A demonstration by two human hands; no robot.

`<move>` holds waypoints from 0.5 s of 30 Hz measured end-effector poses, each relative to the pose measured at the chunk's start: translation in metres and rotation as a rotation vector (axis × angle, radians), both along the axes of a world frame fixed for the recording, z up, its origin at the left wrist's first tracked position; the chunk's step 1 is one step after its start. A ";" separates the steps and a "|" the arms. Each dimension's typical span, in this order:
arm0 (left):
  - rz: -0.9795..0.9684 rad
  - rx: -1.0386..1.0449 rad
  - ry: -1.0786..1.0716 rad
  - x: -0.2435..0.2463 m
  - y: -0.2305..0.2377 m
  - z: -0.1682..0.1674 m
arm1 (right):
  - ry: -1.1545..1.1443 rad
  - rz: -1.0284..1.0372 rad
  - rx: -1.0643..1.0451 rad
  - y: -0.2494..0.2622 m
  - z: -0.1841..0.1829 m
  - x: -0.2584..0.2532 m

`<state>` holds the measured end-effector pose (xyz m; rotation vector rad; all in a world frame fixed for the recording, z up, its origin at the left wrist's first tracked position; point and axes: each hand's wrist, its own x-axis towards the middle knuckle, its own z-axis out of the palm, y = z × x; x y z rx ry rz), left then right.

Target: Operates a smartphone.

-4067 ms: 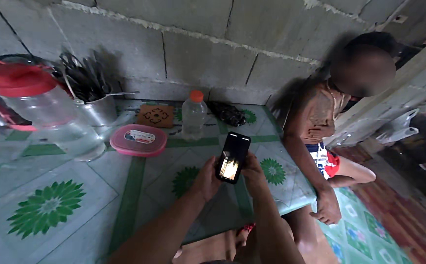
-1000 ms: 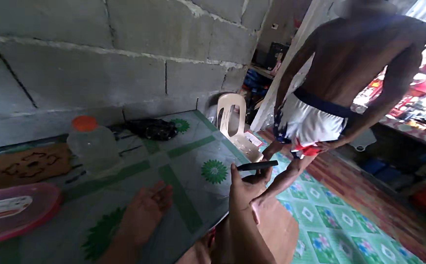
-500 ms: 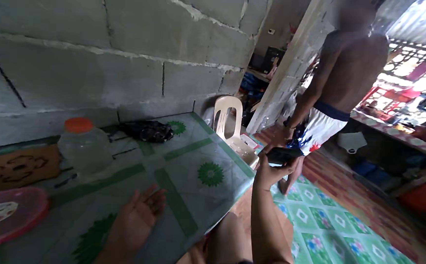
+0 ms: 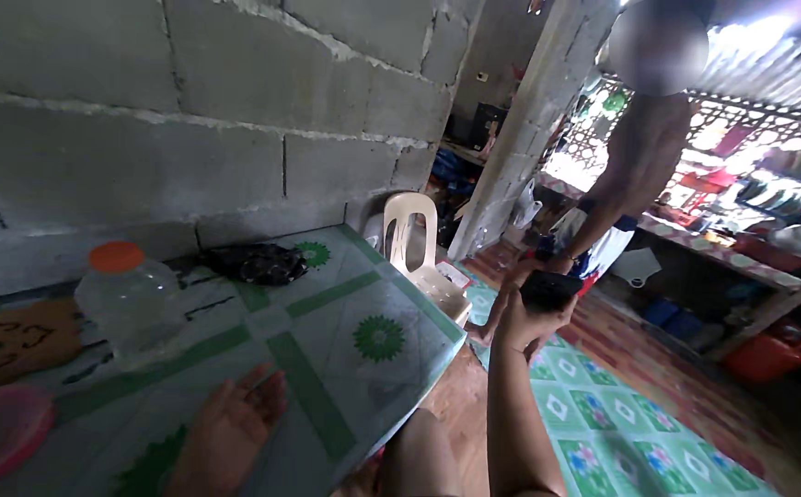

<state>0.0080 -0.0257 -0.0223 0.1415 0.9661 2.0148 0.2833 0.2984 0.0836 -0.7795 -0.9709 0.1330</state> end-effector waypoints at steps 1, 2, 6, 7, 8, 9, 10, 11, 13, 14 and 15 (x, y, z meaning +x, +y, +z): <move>0.001 0.005 -0.007 0.000 -0.001 0.000 | -0.001 -0.003 -0.012 -0.001 0.000 0.000; 0.006 0.009 -0.008 0.000 -0.001 0.001 | -0.001 -0.004 -0.015 -0.001 0.001 -0.001; 0.031 0.019 -0.006 0.001 0.000 0.001 | -0.011 -0.006 0.020 0.000 -0.001 -0.007; 0.035 0.022 -0.007 0.002 0.000 0.002 | -0.017 -0.007 0.022 0.000 -0.002 -0.008; 0.036 0.021 -0.006 0.003 -0.001 0.003 | -0.022 -0.008 0.028 0.000 -0.003 -0.009; 0.038 0.015 -0.003 0.004 -0.001 0.004 | -0.027 -0.011 0.034 0.000 -0.004 -0.010; 0.042 0.003 0.004 0.005 -0.001 0.006 | -0.032 -0.020 0.036 0.001 -0.006 -0.011; 0.040 -0.010 0.015 0.005 -0.001 0.006 | -0.036 -0.020 0.041 0.002 -0.007 -0.012; 0.043 -0.020 0.014 0.005 -0.002 0.005 | -0.052 -0.015 0.034 0.000 -0.010 -0.015; 0.045 -0.017 0.005 0.004 -0.001 0.004 | -0.068 -0.023 0.024 0.000 -0.012 -0.017; 0.044 -0.015 -0.006 0.004 -0.001 0.004 | -0.075 -0.030 0.013 0.000 -0.014 -0.017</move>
